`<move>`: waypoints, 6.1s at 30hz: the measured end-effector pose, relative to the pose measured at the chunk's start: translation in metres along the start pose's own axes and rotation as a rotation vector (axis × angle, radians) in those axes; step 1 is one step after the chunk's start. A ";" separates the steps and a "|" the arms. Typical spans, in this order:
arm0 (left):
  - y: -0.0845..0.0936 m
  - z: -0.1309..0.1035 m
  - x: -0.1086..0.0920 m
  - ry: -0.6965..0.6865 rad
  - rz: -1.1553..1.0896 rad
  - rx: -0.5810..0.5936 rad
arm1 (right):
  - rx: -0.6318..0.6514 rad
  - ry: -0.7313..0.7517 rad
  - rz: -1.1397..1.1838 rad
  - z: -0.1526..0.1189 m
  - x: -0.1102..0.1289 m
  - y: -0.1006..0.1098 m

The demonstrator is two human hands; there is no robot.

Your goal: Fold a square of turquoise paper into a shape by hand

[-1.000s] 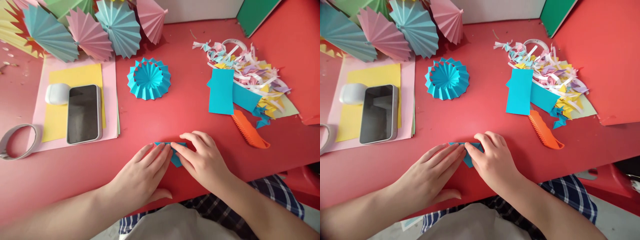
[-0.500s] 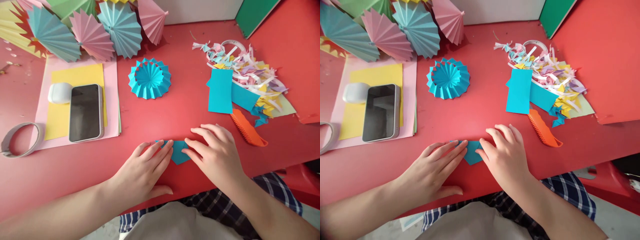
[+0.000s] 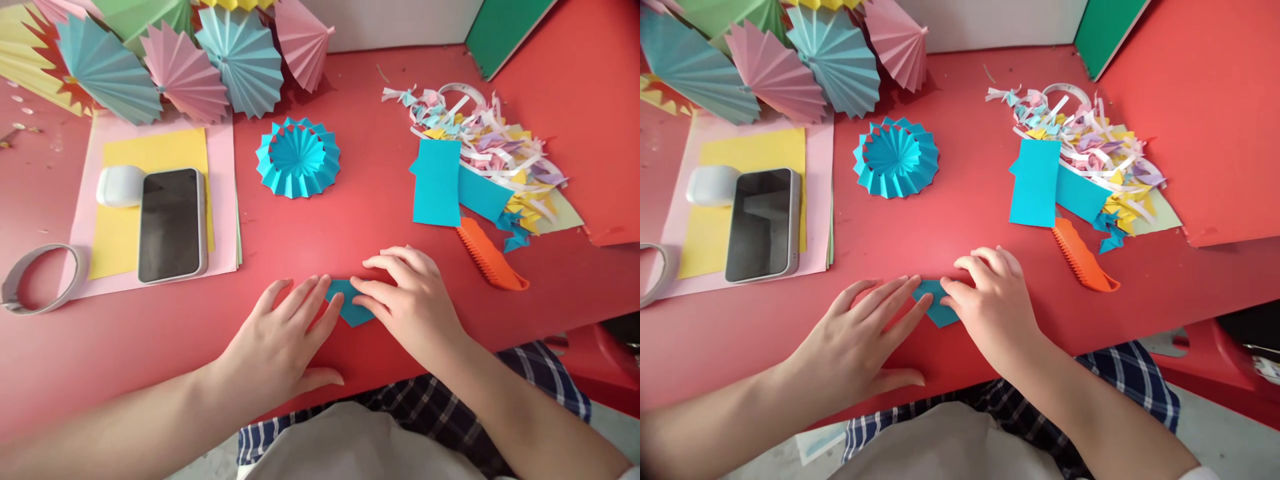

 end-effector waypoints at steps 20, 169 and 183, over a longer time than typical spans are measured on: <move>0.017 -0.005 0.024 0.168 0.106 -0.244 | 0.137 -0.049 0.067 0.009 -0.007 -0.008; -0.008 0.013 0.066 0.552 -1.482 -0.429 | 0.123 -0.170 1.084 0.041 -0.012 -0.008; 0.002 -0.003 0.084 0.691 -1.259 -0.687 | -0.052 -0.133 0.874 0.041 -0.011 0.006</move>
Point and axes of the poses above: each hand's wrist, its own z-axis towards the middle knuckle, its own y-axis out of the back of the hand, x = y × z, the point moved 9 cm from there along z, towards the middle knuckle, and after that the axes turned 8 degrees about z, right-handed, at the moved point
